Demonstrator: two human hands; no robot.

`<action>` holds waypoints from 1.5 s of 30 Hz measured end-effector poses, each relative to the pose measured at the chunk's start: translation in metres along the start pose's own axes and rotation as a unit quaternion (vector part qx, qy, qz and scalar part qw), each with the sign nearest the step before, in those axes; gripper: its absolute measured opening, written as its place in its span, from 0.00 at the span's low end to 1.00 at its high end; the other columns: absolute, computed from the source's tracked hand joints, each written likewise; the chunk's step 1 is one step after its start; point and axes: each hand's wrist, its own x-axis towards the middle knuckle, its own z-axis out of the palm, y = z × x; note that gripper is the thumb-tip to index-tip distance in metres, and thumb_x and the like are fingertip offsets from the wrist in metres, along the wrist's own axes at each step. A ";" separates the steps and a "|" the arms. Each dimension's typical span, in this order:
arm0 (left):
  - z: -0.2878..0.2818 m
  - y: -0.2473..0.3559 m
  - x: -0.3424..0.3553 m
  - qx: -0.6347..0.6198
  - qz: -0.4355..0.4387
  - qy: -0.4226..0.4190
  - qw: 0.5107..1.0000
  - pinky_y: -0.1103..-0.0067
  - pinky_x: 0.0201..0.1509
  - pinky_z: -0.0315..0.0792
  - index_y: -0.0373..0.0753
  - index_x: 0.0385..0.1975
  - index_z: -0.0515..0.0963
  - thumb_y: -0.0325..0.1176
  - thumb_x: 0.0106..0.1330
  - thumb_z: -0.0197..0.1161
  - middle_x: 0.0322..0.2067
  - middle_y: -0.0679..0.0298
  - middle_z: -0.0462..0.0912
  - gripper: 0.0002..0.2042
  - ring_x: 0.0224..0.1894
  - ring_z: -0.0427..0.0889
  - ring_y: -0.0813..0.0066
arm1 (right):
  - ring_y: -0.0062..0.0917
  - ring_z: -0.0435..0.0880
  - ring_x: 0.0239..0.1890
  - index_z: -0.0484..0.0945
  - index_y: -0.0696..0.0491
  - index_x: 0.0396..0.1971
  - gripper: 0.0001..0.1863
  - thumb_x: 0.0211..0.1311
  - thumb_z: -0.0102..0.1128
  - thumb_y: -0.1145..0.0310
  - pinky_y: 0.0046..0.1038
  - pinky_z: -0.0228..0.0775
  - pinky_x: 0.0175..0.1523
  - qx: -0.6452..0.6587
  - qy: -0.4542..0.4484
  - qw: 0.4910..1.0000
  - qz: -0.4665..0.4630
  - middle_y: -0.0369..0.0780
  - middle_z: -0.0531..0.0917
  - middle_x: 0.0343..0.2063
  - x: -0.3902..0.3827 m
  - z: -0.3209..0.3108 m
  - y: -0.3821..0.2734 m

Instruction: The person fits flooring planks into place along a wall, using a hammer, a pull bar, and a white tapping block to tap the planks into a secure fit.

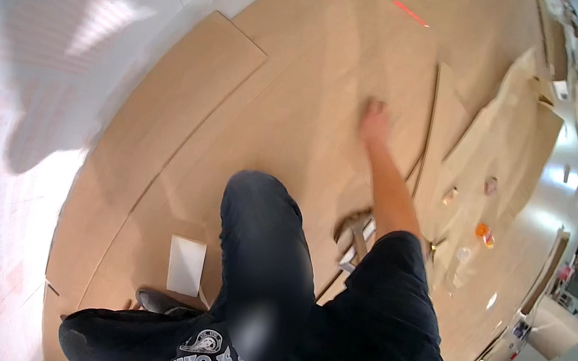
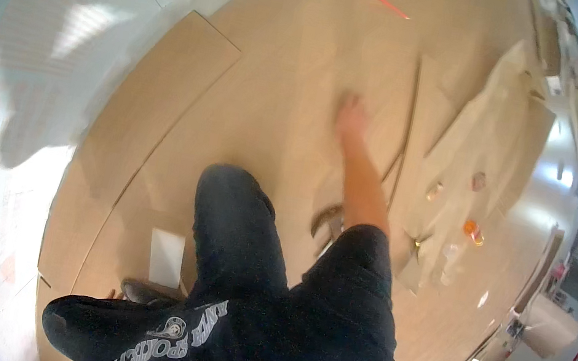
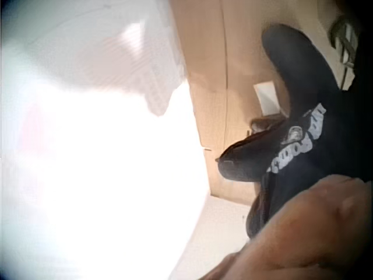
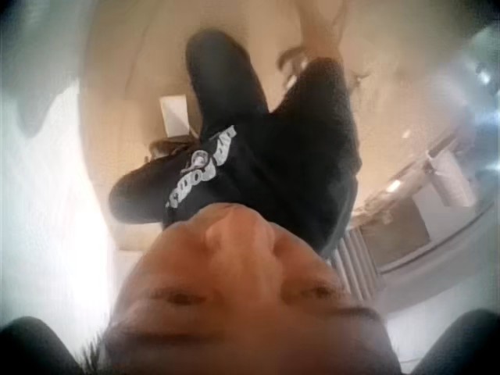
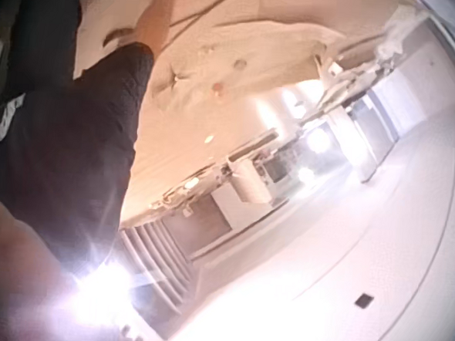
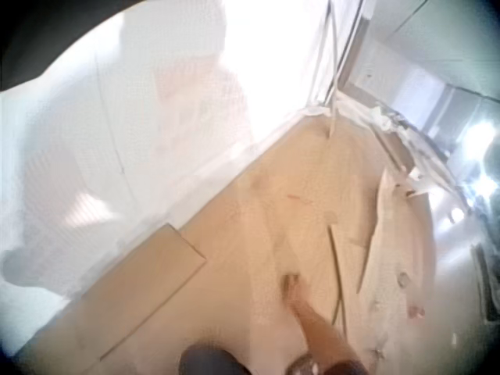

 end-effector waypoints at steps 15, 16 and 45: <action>0.005 0.137 -0.095 -0.056 -0.182 0.005 0.982 0.60 0.66 0.69 0.43 0.71 0.67 0.46 0.77 0.54 0.65 0.49 0.73 0.26 0.67 0.72 0.54 | 0.44 0.69 0.70 0.59 0.48 0.72 0.33 0.69 0.56 0.68 0.43 0.67 0.71 -0.113 0.233 0.966 0.028 0.40 0.61 0.75 0.354 -0.048 -0.033; 0.004 0.140 -0.096 -0.054 -0.182 0.001 0.982 0.60 0.66 0.69 0.43 0.71 0.67 0.46 0.77 0.54 0.65 0.49 0.73 0.26 0.67 0.72 0.54 | 0.42 0.71 0.69 0.61 0.48 0.70 0.30 0.70 0.55 0.67 0.43 0.69 0.69 -0.143 0.137 0.980 0.021 0.41 0.64 0.73 0.360 -0.058 -0.035; 0.018 -0.101 -0.136 -0.133 -0.011 0.037 0.990 0.62 0.63 0.71 0.41 0.69 0.69 0.42 0.74 0.58 0.61 0.49 0.76 0.25 0.62 0.76 0.54 | 0.51 0.86 0.45 0.79 0.56 0.46 0.27 0.69 0.59 0.44 0.46 0.77 0.51 0.066 -0.217 0.973 0.051 0.54 0.86 0.38 -0.350 -0.062 0.010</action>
